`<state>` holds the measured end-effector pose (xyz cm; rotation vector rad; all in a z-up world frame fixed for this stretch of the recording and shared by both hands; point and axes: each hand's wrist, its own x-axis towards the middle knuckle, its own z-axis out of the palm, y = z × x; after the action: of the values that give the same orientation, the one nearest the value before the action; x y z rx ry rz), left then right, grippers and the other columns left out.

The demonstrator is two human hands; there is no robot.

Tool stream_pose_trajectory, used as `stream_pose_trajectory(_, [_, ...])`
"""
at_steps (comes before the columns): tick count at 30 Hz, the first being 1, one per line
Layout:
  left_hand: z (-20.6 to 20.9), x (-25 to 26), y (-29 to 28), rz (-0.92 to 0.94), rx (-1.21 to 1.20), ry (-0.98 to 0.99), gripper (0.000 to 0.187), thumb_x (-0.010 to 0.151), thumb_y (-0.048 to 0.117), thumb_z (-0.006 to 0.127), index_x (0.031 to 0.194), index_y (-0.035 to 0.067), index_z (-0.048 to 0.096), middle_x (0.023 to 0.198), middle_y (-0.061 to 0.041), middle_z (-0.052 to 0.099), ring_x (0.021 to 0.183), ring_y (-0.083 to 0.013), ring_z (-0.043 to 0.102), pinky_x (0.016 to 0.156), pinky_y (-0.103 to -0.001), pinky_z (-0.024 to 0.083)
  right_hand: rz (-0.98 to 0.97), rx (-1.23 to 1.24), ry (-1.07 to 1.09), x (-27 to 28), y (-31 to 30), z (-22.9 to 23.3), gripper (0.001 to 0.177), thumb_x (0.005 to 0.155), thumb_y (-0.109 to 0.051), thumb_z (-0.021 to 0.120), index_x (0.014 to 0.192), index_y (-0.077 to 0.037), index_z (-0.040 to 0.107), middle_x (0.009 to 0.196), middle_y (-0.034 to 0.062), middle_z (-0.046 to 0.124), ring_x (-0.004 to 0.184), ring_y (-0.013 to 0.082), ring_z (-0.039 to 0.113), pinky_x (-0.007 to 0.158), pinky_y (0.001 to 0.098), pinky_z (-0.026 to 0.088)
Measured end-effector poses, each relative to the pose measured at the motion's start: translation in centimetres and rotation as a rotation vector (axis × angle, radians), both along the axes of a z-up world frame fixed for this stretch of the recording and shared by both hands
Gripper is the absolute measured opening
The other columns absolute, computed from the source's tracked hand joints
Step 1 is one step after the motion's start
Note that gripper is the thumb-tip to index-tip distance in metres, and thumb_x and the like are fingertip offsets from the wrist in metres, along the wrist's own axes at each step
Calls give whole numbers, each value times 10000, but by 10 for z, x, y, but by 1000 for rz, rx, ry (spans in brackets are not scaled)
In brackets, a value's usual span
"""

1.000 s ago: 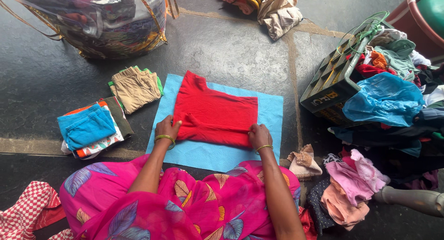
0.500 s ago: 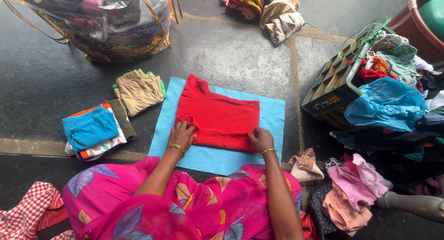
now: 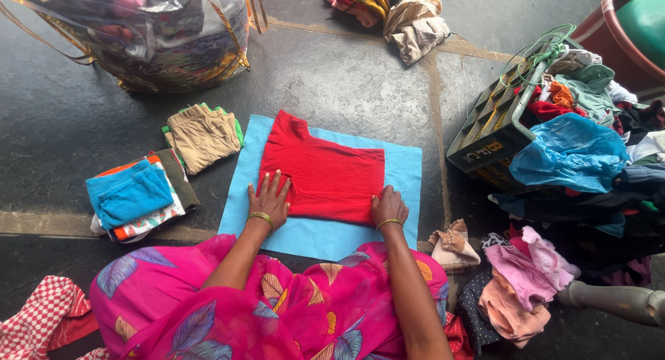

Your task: The person folds a red shirt and a white piece of clothing by hand on a blue mat, smoothing the fabric and tucking in the edges.

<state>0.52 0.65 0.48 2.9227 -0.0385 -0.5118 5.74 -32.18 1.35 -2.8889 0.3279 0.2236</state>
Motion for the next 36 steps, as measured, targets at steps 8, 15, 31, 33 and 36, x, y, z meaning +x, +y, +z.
stream_pose_trajectory(8, [-14,-12,-18,-50,111,-326,753,968,360,550,1621,114,266,1710,-154,135,1564,-416,86,1208,-671,80,411,-38,-427,-36,69,-27,736,897,-335,641,1548,-121,373,1576,209,396,1416,431,408,1116,596,360])
stream_pose_trajectory(15, [-9,-43,-39,-85,30,-206,756,977,445,539,1621,205,227,1728,-107,59,1577,-409,13,1231,-611,28,432,220,-41,-83,137,-21,687,1023,-459,458,1644,-271,236,1719,130,151,1558,458,132,1192,681,123])
stream_pose_trajectory(31, [-1,-37,-31,-80,21,63,863,965,614,515,1649,326,76,1731,-82,-101,1567,-434,-84,1234,-615,-4,-37,47,-74,-34,79,-71,922,978,-734,337,1640,-137,101,1685,282,-40,1556,475,-17,1221,608,38])
stream_pose_trajectory(33, [2,-38,-30,-88,10,47,863,964,625,511,1649,327,79,1727,-76,-96,1575,-416,-80,1247,-603,-6,-60,68,-82,-31,77,-76,928,975,-723,343,1639,-116,116,1680,282,-19,1558,465,0,1228,599,53])
stream_pose_trajectory(36, [6,-36,-31,-83,14,79,865,967,617,510,1649,330,63,1726,-72,-97,1570,-419,-89,1243,-594,-4,-32,89,-86,-32,81,-69,877,991,-681,359,1633,-113,175,1677,294,4,1554,472,26,1224,609,81])
